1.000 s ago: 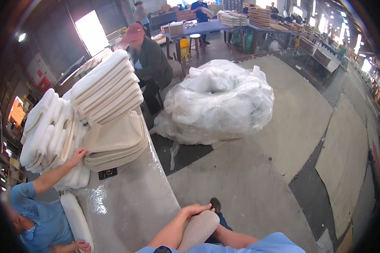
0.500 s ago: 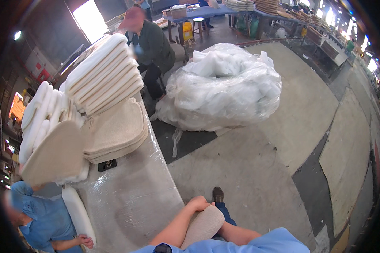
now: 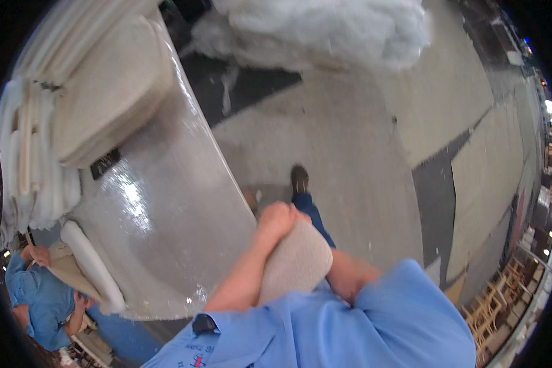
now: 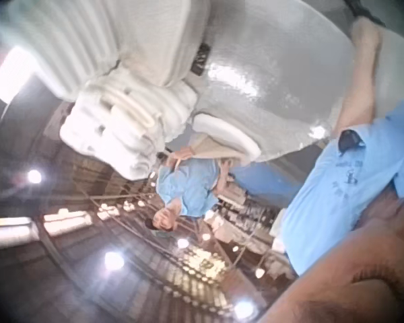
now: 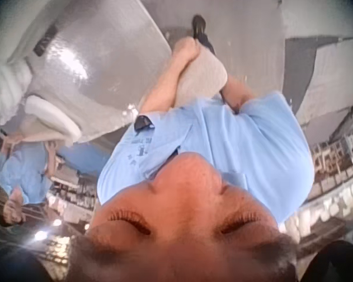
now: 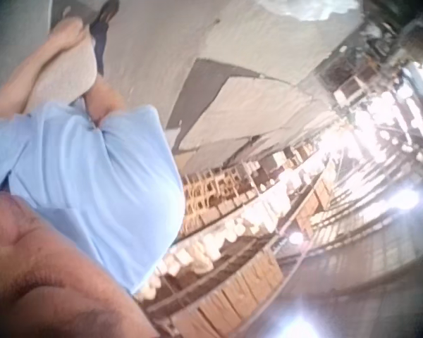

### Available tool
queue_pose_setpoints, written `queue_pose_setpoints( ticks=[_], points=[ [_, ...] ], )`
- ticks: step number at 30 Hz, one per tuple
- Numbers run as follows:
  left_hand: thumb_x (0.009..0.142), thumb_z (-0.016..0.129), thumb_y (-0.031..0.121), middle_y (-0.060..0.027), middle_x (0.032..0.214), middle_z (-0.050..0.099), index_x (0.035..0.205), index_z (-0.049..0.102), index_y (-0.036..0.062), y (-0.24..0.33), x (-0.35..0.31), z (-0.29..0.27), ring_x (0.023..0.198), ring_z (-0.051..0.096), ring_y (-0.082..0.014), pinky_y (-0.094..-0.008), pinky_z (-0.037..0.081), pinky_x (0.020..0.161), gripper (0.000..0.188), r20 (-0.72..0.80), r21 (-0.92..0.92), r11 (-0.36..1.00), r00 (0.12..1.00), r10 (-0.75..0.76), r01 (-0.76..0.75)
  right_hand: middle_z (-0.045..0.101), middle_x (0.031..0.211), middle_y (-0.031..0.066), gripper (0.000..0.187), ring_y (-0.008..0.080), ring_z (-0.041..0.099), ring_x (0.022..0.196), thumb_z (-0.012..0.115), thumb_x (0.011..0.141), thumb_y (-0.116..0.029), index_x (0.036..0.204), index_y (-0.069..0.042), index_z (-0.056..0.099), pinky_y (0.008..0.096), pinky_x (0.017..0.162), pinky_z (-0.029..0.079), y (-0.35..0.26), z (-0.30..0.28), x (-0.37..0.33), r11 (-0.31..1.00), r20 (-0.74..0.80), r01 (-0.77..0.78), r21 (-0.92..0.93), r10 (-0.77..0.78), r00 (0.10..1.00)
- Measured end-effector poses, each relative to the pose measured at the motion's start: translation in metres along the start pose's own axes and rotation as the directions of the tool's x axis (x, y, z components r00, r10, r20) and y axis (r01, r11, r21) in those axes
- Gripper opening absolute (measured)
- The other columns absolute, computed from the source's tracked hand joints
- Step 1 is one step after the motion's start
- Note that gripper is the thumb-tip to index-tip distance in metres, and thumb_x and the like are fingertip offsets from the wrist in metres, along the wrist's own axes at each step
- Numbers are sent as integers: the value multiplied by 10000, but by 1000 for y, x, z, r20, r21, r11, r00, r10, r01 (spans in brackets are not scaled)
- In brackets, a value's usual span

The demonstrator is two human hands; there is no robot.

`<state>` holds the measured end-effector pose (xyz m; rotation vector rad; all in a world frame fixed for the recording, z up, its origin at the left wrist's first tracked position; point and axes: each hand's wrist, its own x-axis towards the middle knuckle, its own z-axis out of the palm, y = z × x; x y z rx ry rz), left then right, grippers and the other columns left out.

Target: The person inserts cylindrical foam inserts into fabric pillow covers and places the finished pillows onto a stack. The person handles the foam and covers by hand, repeatedly repeating the insertion and stacking process.

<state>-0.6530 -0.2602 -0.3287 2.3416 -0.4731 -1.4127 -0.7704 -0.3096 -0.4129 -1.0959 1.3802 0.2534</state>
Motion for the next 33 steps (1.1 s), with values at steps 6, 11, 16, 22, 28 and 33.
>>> queue_pose_setpoints(
  ticks=[6,11,16,22,28,33],
  points=[
    [1009,535,332,-265,1094,741,1043,774,-23,5,4,-3,1046,712,-431,-503,551,914,429,77,70,995,994,-71,66,647,817,40,423,187,598,742,612,1049,-449,933,-60,733,367,701,479,2,4,9,998,-19,-46,-50,45,999],
    [1031,553,192,-201,1008,720,1049,736,0,4,-31,-28,939,694,-388,-479,543,862,266,-409,-123,962,896,175,-245,604,730,9,403,141,556,675,641,1042,-406,846,-66,736,330,646,448,3,-3,15,979,77,-166,117,158,984],
    [1051,504,116,-158,1398,658,1367,645,9,5,-135,-39,1337,589,-290,-396,406,1151,362,-121,-489,817,951,284,-306,592,701,35,352,146,619,692,567,1088,-372,1070,-42,687,309,671,510,-26,-58,-7,810,173,-60,584,-52,984],
    [1041,489,94,-185,1498,592,1453,596,7,-5,-129,-25,1449,506,-302,-378,328,1220,435,-80,-567,790,970,229,-234,640,708,94,570,209,647,670,386,1127,-489,1115,20,643,357,706,552,-83,-69,-61,752,294,55,657,-323,899],
    [1035,487,61,-187,1426,644,1333,672,-24,-15,-127,-8,1370,575,-298,-386,389,1180,362,-200,-619,749,969,143,-238,587,589,64,640,188,605,519,366,1116,-558,975,7,631,325,598,539,-66,-42,-26,746,537,-189,639,-255,804],
    [1034,479,34,-179,1364,679,1268,699,-31,-12,-123,-9,1332,597,-270,-377,416,1156,327,-260,-634,718,953,155,-289,580,572,57,636,208,623,508,365,1111,-574,954,-13,621,348,589,553,-60,-33,-17,733,604,-293,614,-197,773]
  ],
)
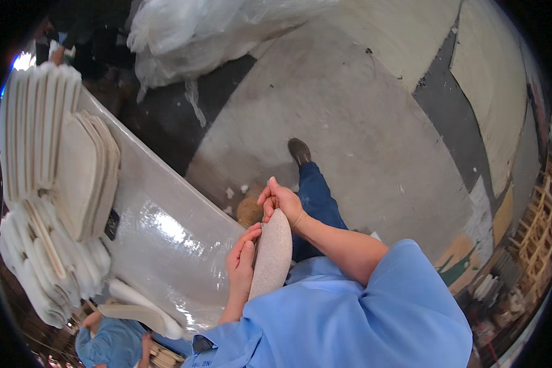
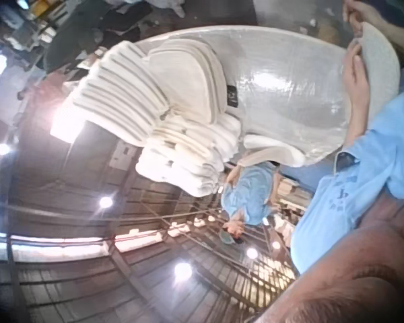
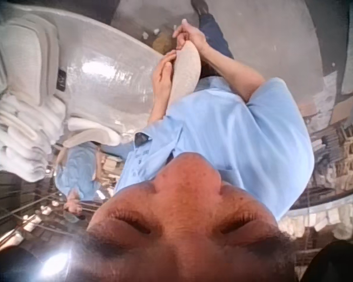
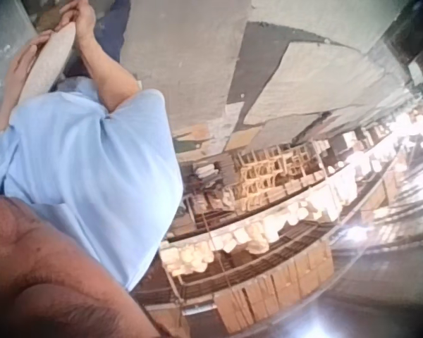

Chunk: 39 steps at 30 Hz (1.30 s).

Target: The person inserts cylindrical foam inserts into fabric pillow covers and places the finished pillows onto a stack. The person handles the foam and covers by hand, repeatedly repeating the insertion and stacking process.

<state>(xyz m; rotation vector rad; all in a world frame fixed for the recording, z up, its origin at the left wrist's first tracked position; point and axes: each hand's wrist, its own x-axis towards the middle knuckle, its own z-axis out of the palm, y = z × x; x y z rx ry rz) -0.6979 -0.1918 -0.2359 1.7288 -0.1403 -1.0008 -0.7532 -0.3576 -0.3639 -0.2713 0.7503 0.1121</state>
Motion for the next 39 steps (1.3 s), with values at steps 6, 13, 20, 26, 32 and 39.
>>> queue_pose_setpoints(
  ticks=[6,13,20,26,32,39],
  points=[
    [982,703,313,-191,1390,633,1411,573,-37,75,-39,-21,1328,590,-315,-423,461,1111,569,224,107,988,971,84,-110,673,708,111,635,236,699,661,362,1113,-568,965,-18,644,362,675,569,15,-5,-5,988,-116,143,-58,-149,982],
    [809,861,240,-261,1308,663,1510,445,5,119,-72,30,1253,645,-389,-419,503,1051,849,9,751,657,994,-111,66,735,1007,90,670,176,692,980,372,1109,-590,1048,-16,713,340,927,524,3,-26,-44,915,-253,339,-220,-389,886],
    [834,833,105,-200,1254,713,1449,508,-6,178,-103,-15,1141,710,-272,-387,548,963,705,1,629,753,968,250,-195,654,1334,106,808,224,512,1314,279,1090,-677,1303,-4,671,391,1159,349,8,73,-84,981,-63,173,-92,-180,982],
    [829,841,80,-167,1277,684,1383,540,21,228,-175,-53,1183,668,-253,-387,520,1001,633,-126,587,608,681,721,-535,703,1220,90,664,210,634,1150,331,1128,-545,1291,5,666,348,1030,470,-60,218,-96,747,487,665,-24,-572,660],
    [910,824,413,-153,1328,602,1312,566,39,173,-167,-71,1218,574,-260,-395,451,1061,606,-315,532,493,379,870,-688,712,1135,89,367,167,651,1037,511,1005,-264,1160,5,705,313,934,505,-44,256,-94,570,564,820,-56,-659,497],
    [985,633,624,-169,1336,561,1312,529,46,139,-155,-88,1260,533,-268,-426,414,1105,672,-518,622,473,125,846,-625,584,1407,111,488,163,539,1221,556,992,-288,1399,-20,581,295,1030,412,-27,249,-90,499,717,849,-175,-526,457]
  ],
)
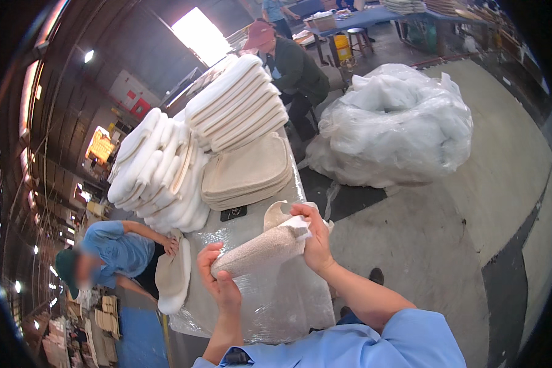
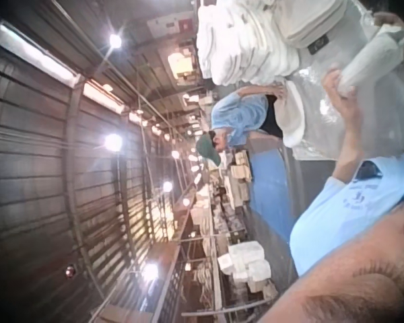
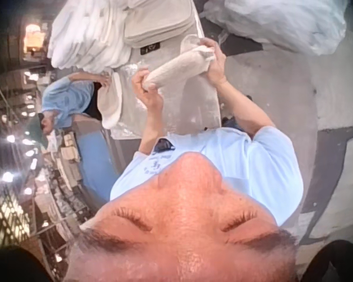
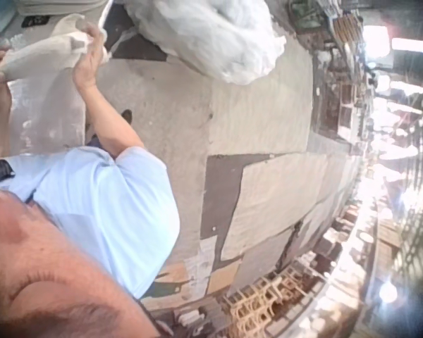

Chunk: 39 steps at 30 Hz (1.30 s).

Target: The person inserts cylindrical foam inserts into fabric pillow covers and places the finished pillows onto a stack. The person handles the foam and covers by hand, repeatedly repeating the insertion and stacking process.

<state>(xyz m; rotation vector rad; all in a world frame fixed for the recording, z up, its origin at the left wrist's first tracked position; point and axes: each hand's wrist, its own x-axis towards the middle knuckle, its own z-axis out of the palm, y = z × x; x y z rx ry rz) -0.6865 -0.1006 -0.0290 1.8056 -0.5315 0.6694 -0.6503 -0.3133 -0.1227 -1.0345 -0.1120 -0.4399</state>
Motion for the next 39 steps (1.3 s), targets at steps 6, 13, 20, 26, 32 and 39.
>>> queue_pose_setpoints(
  ticks=[6,13,20,26,32,39],
  points=[
    [1030,530,637,-142,1443,478,1487,410,54,-58,-3,20,1348,472,-248,-443,375,1160,750,-216,-602,773,892,-397,198,465,1552,170,869,336,473,1390,665,960,-513,1611,-46,329,466,1064,425,-31,-23,33,734,508,424,-530,-126,852],
    [1127,334,535,-92,1300,591,1406,504,46,-151,34,15,1168,591,-226,-411,492,1029,588,-119,-251,850,856,-502,463,659,1000,228,637,456,651,967,621,965,-608,1153,0,601,488,808,506,-29,55,24,735,507,313,-601,48,860],
    [1132,324,514,-91,1277,642,1407,563,53,-109,66,32,1138,635,-232,-385,513,1009,588,491,-727,18,538,-685,686,709,1000,277,710,435,707,954,561,989,-661,1221,10,538,491,841,521,-22,98,28,678,163,-165,-716,392,905],
    [1131,378,470,-106,1343,624,1478,516,49,-122,-30,2,1195,618,-241,-385,490,1047,562,519,-702,-76,435,-736,709,696,1211,307,850,427,682,1159,569,951,-708,1339,47,527,458,986,510,47,89,-4,443,-28,-433,-785,673,739],
    [1095,527,306,-156,1487,550,1576,408,34,-84,-65,15,1347,532,-255,-370,406,1140,565,271,-249,534,587,-763,808,717,1151,238,754,356,708,1042,546,995,-647,1307,39,571,419,935,525,96,38,20,540,-56,-523,-659,659,750],
    [1114,458,320,-192,1498,537,1548,435,-16,-95,-72,18,1352,521,-266,-374,362,1170,549,54,-361,416,464,-884,835,600,1303,159,601,286,643,1119,767,854,-173,1422,-101,586,387,923,542,85,74,75,746,379,51,-664,277,883]
  ],
)
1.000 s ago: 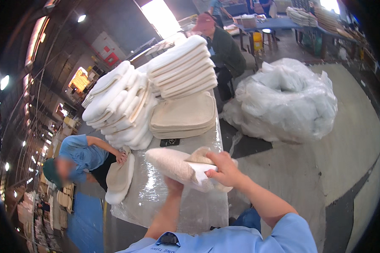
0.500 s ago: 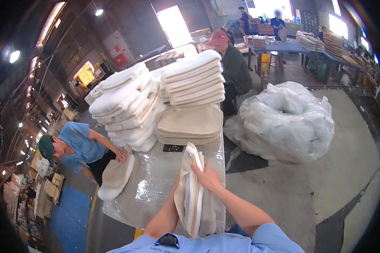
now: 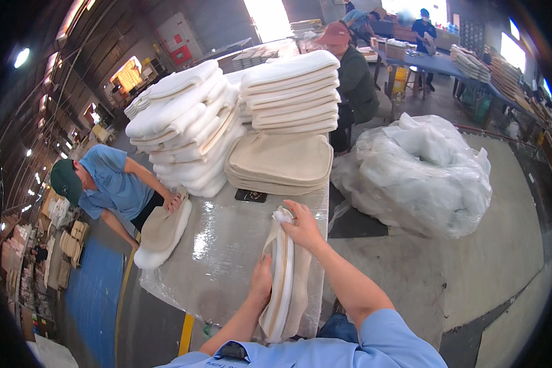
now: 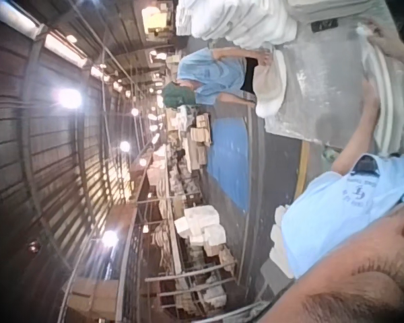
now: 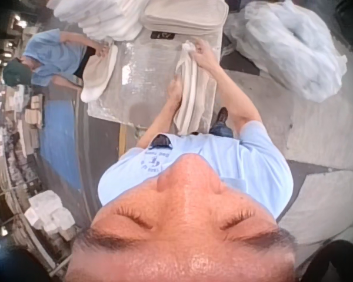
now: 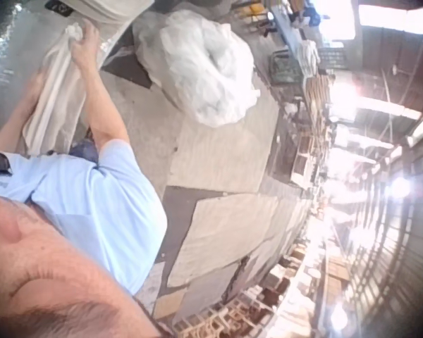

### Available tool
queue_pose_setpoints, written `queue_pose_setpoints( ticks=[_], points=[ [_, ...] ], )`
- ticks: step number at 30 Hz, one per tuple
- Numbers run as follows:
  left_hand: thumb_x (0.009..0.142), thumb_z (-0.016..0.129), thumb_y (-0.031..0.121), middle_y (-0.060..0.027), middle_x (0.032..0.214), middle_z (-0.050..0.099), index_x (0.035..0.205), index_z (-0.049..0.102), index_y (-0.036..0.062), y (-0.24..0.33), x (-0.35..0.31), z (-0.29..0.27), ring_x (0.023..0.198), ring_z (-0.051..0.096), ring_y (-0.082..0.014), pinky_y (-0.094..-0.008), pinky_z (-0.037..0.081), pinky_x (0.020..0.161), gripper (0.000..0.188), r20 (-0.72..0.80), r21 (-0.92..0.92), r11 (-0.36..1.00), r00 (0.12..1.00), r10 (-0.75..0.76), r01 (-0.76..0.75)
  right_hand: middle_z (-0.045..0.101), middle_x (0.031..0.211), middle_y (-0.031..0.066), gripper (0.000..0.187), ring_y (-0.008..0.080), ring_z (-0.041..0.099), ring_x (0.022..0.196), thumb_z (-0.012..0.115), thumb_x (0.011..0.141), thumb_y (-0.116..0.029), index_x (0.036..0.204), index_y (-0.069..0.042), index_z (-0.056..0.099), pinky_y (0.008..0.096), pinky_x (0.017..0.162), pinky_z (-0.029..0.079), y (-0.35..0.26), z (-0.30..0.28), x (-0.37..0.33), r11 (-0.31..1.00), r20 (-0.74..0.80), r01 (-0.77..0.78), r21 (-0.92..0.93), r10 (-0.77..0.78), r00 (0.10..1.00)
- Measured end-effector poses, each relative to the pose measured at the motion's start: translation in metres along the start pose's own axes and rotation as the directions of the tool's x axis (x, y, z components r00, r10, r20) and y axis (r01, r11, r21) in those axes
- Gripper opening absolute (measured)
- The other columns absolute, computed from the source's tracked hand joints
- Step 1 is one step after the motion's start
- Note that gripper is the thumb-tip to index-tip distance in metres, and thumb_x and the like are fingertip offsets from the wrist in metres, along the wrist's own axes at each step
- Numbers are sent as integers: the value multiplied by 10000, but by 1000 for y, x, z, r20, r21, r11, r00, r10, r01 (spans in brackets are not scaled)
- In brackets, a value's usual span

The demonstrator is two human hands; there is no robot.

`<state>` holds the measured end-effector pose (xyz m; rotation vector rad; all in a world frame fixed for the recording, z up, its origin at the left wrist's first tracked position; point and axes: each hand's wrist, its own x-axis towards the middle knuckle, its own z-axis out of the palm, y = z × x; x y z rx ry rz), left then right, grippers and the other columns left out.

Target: The person inserts cylindrical foam inserts into fabric pillow covers and places the finished pillows onto a stack. The person handles the foam and covers by hand, repeatedly repeating the insertion and stacking process.

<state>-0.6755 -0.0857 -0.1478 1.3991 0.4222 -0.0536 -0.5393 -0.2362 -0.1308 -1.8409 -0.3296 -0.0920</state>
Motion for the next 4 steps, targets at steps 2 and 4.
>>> queue_pose_setpoints(
  ticks=[2,4],
  points=[
    [1121,430,365,-189,1515,527,1545,442,-27,-7,0,-12,1375,505,-266,-378,353,1178,578,7,-41,999,1000,-29,29,604,1301,156,614,309,629,1149,751,847,-162,1431,-99,575,402,955,537,-15,-2,7,1000,157,-3,-30,8,988],
    [1117,454,414,-145,1591,477,1591,389,-15,-5,1,-1,1452,431,-250,-365,275,1232,643,122,-230,973,992,10,19,587,1348,162,657,297,606,1226,753,841,-150,1464,-110,549,402,985,531,-17,-19,16,987,298,-18,-159,65,952]
  ],
)
